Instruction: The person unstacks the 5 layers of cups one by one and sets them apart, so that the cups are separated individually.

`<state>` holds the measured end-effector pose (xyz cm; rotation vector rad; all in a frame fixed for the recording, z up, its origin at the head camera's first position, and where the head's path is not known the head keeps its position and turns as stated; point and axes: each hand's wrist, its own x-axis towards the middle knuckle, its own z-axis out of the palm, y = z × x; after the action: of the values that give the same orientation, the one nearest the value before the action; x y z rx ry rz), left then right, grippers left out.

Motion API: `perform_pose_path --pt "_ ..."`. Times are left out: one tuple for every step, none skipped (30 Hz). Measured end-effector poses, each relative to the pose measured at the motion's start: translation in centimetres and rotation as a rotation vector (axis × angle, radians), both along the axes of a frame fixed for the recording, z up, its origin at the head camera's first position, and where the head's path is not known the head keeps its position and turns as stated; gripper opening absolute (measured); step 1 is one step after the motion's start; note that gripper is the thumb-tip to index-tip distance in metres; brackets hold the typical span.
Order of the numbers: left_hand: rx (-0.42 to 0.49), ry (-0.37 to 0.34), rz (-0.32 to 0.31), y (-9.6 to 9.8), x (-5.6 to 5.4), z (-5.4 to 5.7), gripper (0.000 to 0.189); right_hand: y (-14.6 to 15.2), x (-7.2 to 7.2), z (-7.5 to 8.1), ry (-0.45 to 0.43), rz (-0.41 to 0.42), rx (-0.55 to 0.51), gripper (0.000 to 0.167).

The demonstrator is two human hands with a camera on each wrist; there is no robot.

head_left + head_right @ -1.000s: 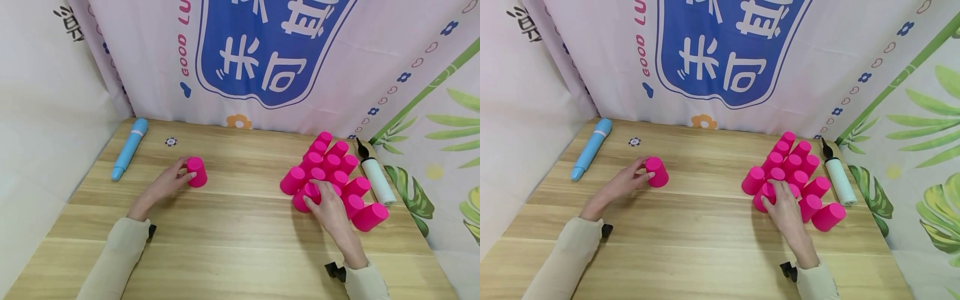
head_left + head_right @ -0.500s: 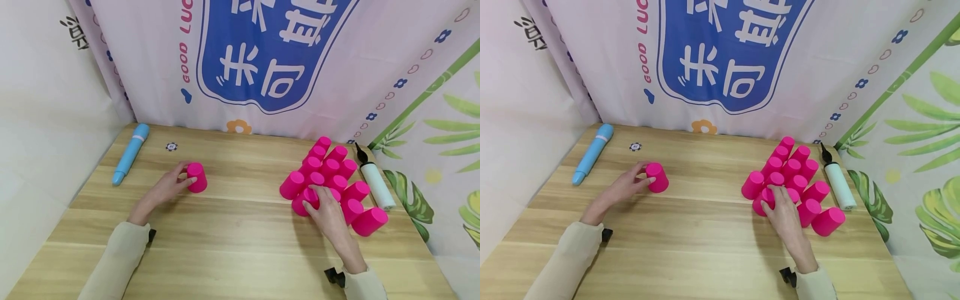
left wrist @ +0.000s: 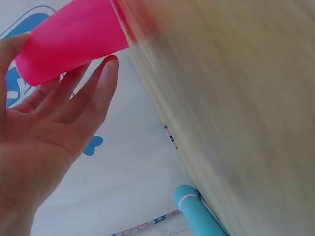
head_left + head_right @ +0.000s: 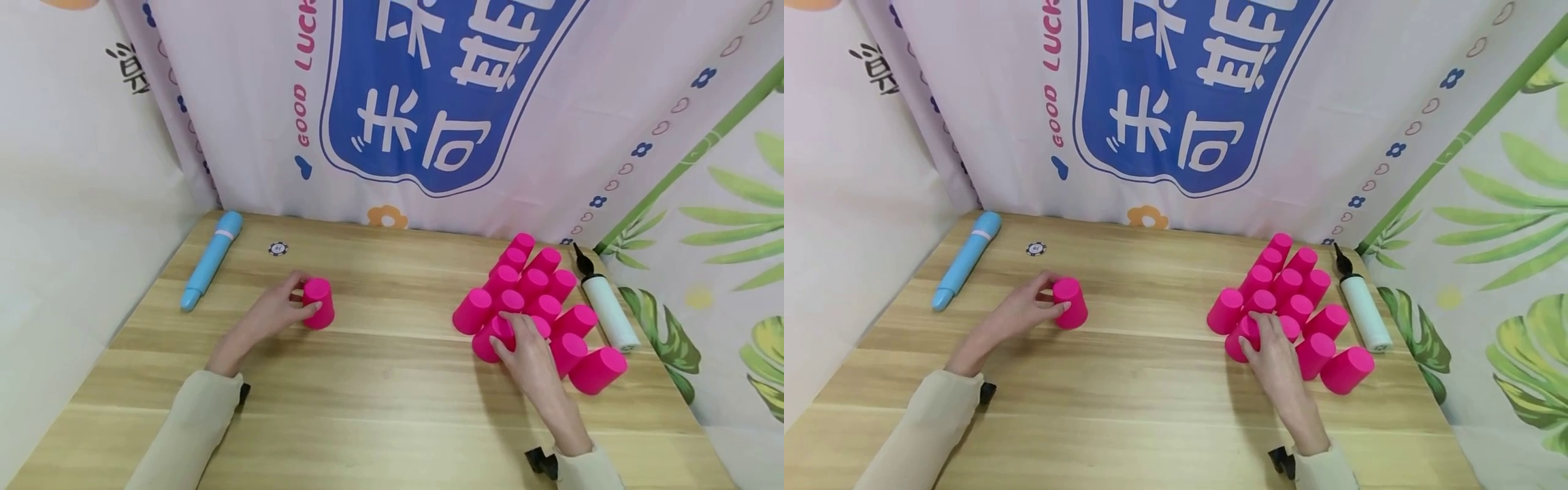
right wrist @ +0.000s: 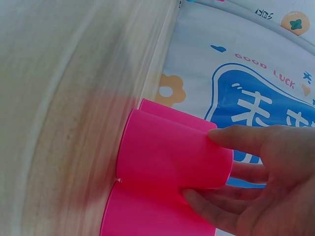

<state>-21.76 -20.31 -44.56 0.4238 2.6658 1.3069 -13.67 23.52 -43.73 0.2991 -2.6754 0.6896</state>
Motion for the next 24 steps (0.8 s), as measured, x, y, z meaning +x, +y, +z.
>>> perform_pose_path --pt "-0.004 -0.004 0.002 0.1 0.1 0.0 0.053 0.0 0.0 0.0 0.002 0.001 0.002 0.052" --pt "-0.009 -0.004 0.000 0.1 0.1 -0.1 0.053 0.0 0.0 0.0 0.002 0.001 0.003 0.052" --pt "-0.013 -0.004 0.000 0.1 0.2 -0.1 0.053 0.0 0.0 -0.1 0.000 -0.002 0.004 0.052" --pt "-0.015 -0.003 -0.001 0.1 0.3 -0.1 0.052 0.0 0.0 -0.1 -0.004 -0.003 0.007 0.052" --pt "-0.021 0.002 0.001 0.1 0.3 -0.1 0.052 -0.1 0.0 0.0 -0.006 -0.003 0.009 0.052" --pt "-0.026 0.011 0.003 0.2 0.4 0.0 0.052 -0.1 0.0 0.0 -0.009 -0.002 0.010 0.052" --pt "-0.028 0.022 0.005 0.2 0.5 0.1 0.052 -0.1 0.0 0.0 -0.010 -0.002 0.012 0.051" --pt "-0.029 0.034 0.006 0.3 0.6 0.4 0.052 -0.1 0.0 0.0 -0.008 -0.002 0.014 0.051" --pt "-0.026 0.047 0.005 0.5 0.7 0.7 0.052 -0.1 -0.1 0.0 -0.005 0.000 0.015 0.051" --pt "-0.020 0.063 0.002 0.8 0.8 1.0 0.052 -0.1 -0.1 0.1 0.000 0.001 0.017 0.051" --pt "-0.016 0.084 -0.005 1.2 0.9 1.4 0.053 0.0 -0.1 0.1 0.005 0.002 0.019 0.051" --pt "-0.008 0.103 -0.015 1.7 1.0 1.9 0.053 0.0 -0.1 0.1 0.010 0.001 0.020 0.051" --pt "0.001 0.122 -0.029 2.2 1.1 2.2 0.053 0.0 -0.1 0.2 0.013 0.001 0.021 0.051" --pt "0.010 0.140 -0.047 2.9 1.2 2.6 0.052 0.0 -0.2 0.2 0.017 0.000 0.021 0.051" --pt "0.019 0.158 -0.066 3.7 1.3 3.0 0.052 0.1 -0.2 0.2 0.017 -0.001 0.018 0.050" --pt "0.024 0.172 -0.085 4.6 1.4 3.3 0.051 0.1 -0.2 0.2 0.016 -0.003 0.016 0.051" --pt "0.025 0.185 -0.105 5.5 1.4 3.5 0.051 0.1 -0.1 0.2 0.014 -0.005 0.012 0.051" --pt "0.026 0.191 -0.124 6.4 1.5 3.7 0.050 0.1 -0.1 0.1 0.015 -0.007 0.011 0.050" --pt "0.026 0.196 -0.145 7.3 1.5 3.8 0.050 0.1 -0.1 0.1 0.015 -0.007 0.009 0.050" --pt "0.024 0.196 -0.164 8.2 1.5 3.9 0.050 0.1 -0.1 0.1 0.017 -0.007 0.009 0.050" --pt "0.022 0.197 -0.179 9.1 1.5 4.0 0.050 0.1 0.0 0.0 0.020 -0.007 0.008 0.050" --pt "0.021 0.197 -0.190 9.8 1.5 4.1 0.049 0.1 0.0 0.0 0.025 -0.005 0.008 0.049" --pt "0.020 0.200 -0.202 10.5 1.5 4.1 0.049 0.1 0.1 0.0 0.030 -0.004 0.008 0.049" --pt "0.020 0.200 -0.211 11.2 1.4 4.2 0.049 0.1 0.1 0.0 0.036 -0.002 0.007 0.049"
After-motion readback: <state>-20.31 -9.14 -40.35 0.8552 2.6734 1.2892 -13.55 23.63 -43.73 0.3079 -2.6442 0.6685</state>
